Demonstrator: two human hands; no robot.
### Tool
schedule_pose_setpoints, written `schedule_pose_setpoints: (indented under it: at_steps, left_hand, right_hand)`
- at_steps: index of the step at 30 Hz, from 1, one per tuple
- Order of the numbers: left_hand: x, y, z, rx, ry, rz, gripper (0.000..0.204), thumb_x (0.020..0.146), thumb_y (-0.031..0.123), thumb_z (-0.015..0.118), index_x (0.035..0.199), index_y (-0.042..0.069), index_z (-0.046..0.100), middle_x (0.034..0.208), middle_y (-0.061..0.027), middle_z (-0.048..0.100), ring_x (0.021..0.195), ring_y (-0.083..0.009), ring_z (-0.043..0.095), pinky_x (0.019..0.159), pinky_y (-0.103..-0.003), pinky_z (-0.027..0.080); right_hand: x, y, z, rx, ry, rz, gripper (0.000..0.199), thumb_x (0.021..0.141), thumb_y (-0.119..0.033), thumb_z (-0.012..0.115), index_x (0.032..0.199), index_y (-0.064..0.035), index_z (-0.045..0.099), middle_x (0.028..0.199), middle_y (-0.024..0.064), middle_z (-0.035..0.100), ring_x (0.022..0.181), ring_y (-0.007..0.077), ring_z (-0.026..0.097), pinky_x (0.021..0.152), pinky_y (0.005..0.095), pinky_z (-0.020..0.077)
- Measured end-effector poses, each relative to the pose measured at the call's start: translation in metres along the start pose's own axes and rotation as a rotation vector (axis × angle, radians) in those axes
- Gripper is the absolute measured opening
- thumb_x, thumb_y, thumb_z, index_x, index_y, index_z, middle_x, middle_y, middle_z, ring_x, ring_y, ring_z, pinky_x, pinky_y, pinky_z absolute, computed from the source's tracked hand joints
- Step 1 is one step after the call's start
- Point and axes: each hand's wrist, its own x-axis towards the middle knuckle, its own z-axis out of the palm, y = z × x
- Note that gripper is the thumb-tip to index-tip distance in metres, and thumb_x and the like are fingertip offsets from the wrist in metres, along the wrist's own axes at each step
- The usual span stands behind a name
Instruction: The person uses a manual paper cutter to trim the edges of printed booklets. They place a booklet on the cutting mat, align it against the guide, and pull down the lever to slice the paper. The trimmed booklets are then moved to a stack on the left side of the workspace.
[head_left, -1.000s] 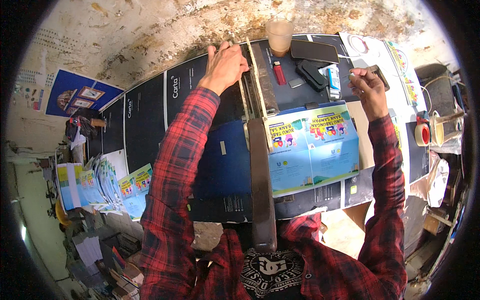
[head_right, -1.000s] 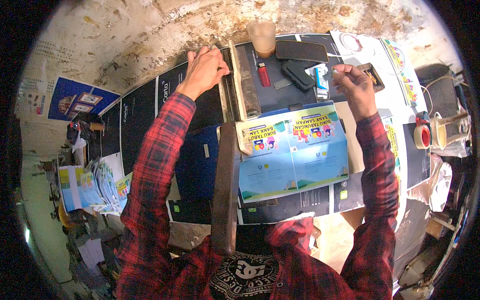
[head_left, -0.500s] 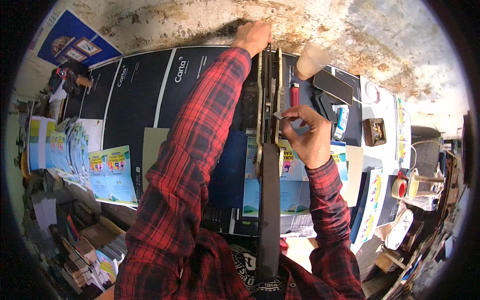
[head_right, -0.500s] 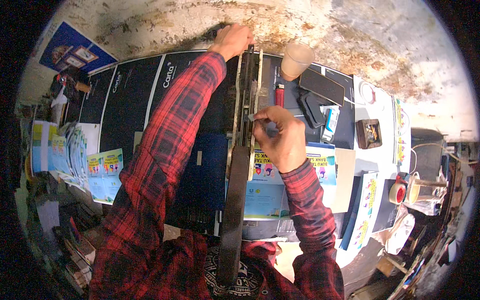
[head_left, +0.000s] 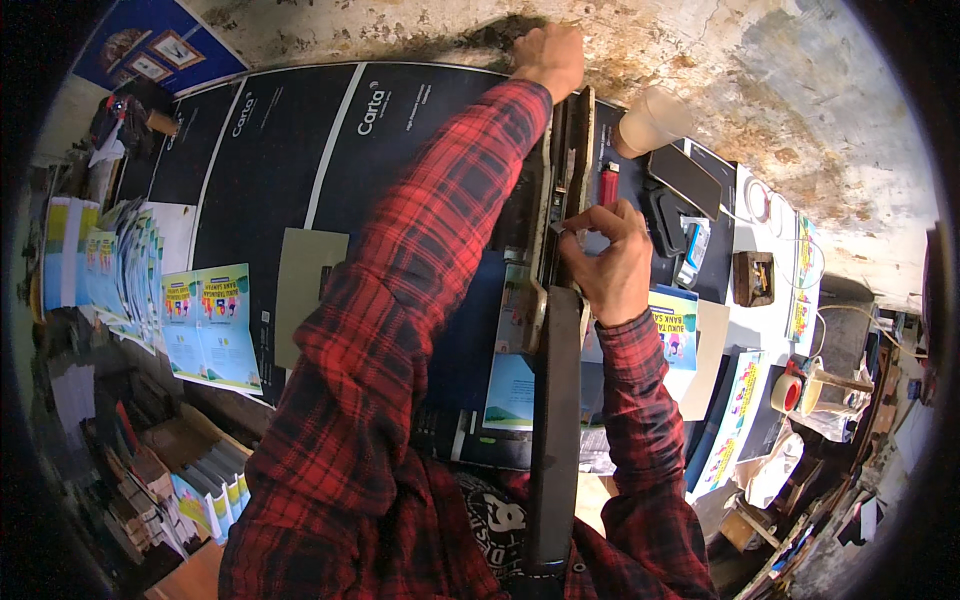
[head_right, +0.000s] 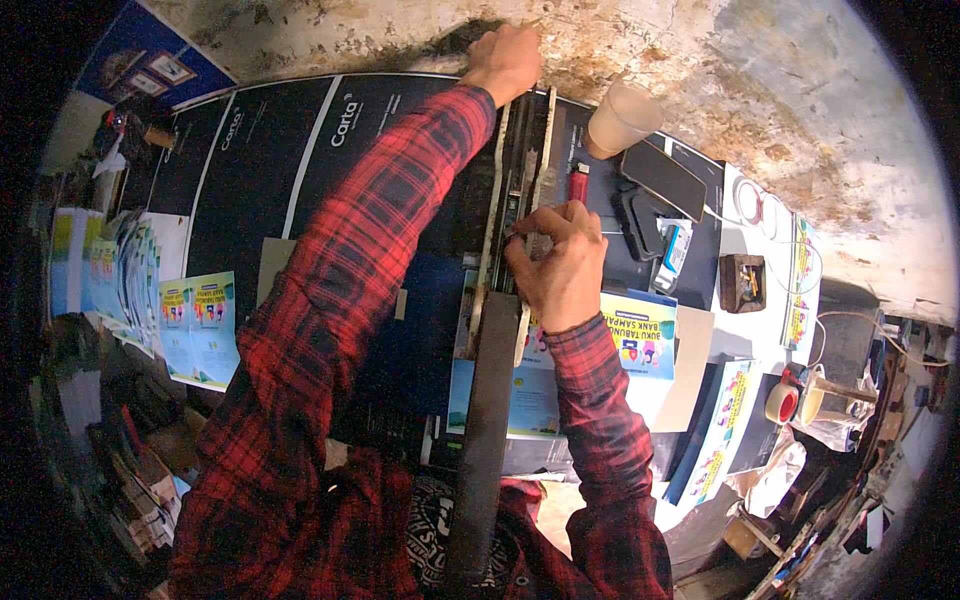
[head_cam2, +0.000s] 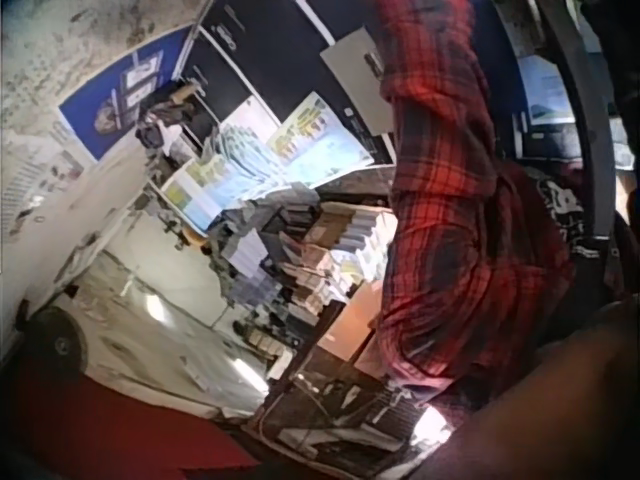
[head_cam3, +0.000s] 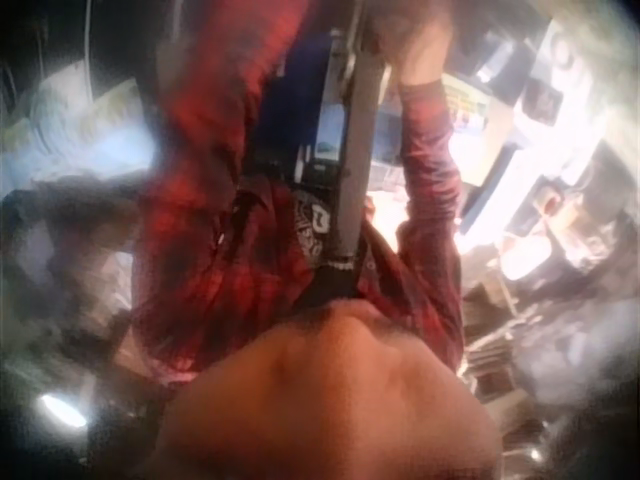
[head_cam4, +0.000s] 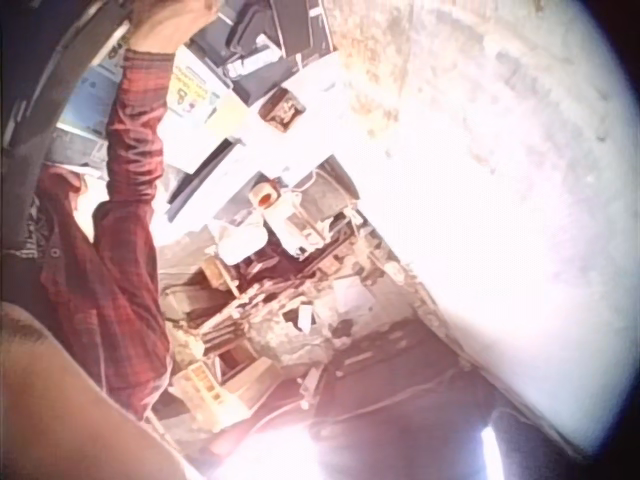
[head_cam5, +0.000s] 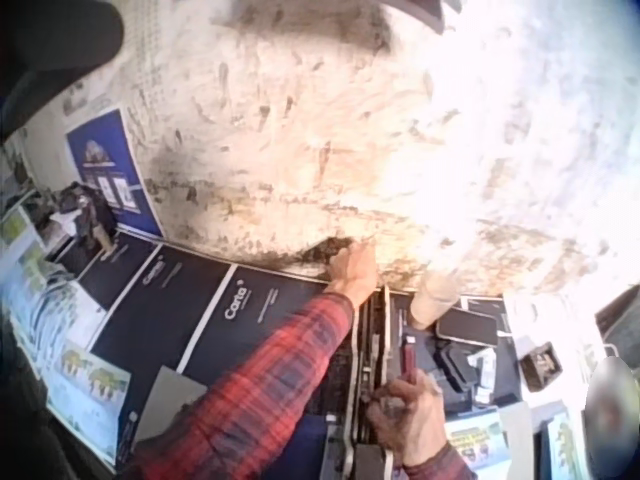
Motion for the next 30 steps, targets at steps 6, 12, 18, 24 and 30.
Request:
schedule_pose_setpoints:
  at_steps: [6, 12, 18, 24, 30]
  left_hand:
    - [-0.02, -0.006, 0.012, -0.085, 0.05, -0.01, 0.023, 0.088, 0.015, 0.058, 0.1, 0.003, 0.075, 0.102, -0.0251, 0.071, 0.098, -0.0424, 0.069, 0.086, -0.053, 0.054]
    - [-0.018, -0.004, 0.016, -0.017, 0.03, -0.023, 0.02, 0.089, 0.014, 0.059, 0.097, 0.007, 0.076, 0.102, -0.0177, 0.073, 0.098, -0.035, 0.071, 0.083, -0.048, 0.055]
    - [-0.019, -0.005, 0.017, -0.087, 0.068, -0.008, 0.024, 0.089, 0.015, 0.057, 0.096, 0.001, 0.075, 0.102, -0.0257, 0.071, 0.097, -0.0423, 0.069, 0.086, -0.053, 0.054]
    - [-0.02, -0.01, 0.017, -0.066, 0.089, 0.01, 0.023, 0.089, 0.014, 0.057, 0.095, 0.001, 0.075, 0.101, -0.026, 0.071, 0.094, -0.0419, 0.07, 0.082, -0.052, 0.056]
    - [-0.02, -0.009, 0.019, -0.07, 0.113, 0.022, 0.022, 0.087, 0.014, 0.058, 0.095, 0.001, 0.074, 0.099, -0.0253, 0.071, 0.094, -0.0421, 0.07, 0.08, -0.052, 0.056]
  right_hand:
    - [-0.001, 0.001, 0.0, -0.042, -0.044, 0.033, 0.017, 0.066, -0.01, 0.075, 0.083, -0.0087, 0.072, 0.087, 0.0121, 0.058, 0.089, 0.0322, 0.056, 0.079, 0.0427, 0.0438]
    - [0.006, -0.011, -0.015, -0.234, -0.165, -0.107, 0.019, 0.063, -0.012, 0.077, 0.081, -0.0121, 0.071, 0.092, 0.007, 0.057, 0.094, 0.0275, 0.055, 0.081, 0.0419, 0.0378]
    - [0.018, -0.015, -0.018, -0.334, -0.322, -0.265, 0.018, 0.066, -0.012, 0.074, 0.083, -0.0122, 0.069, 0.096, 0.0064, 0.056, 0.098, 0.0269, 0.053, 0.081, 0.0441, 0.0357]
    - [0.025, -0.021, -0.026, -0.366, -0.453, -0.286, 0.018, 0.068, -0.01, 0.071, 0.085, -0.012, 0.068, 0.097, 0.0054, 0.058, 0.101, 0.027, 0.054, 0.082, 0.0477, 0.0356]
    - [0.035, -0.014, -0.028, -0.245, -0.495, -0.38, 0.022, 0.068, -0.009, 0.072, 0.089, -0.0094, 0.068, 0.097, 0.006, 0.069, 0.1, 0.0264, 0.058, 0.084, 0.0459, 0.0372]
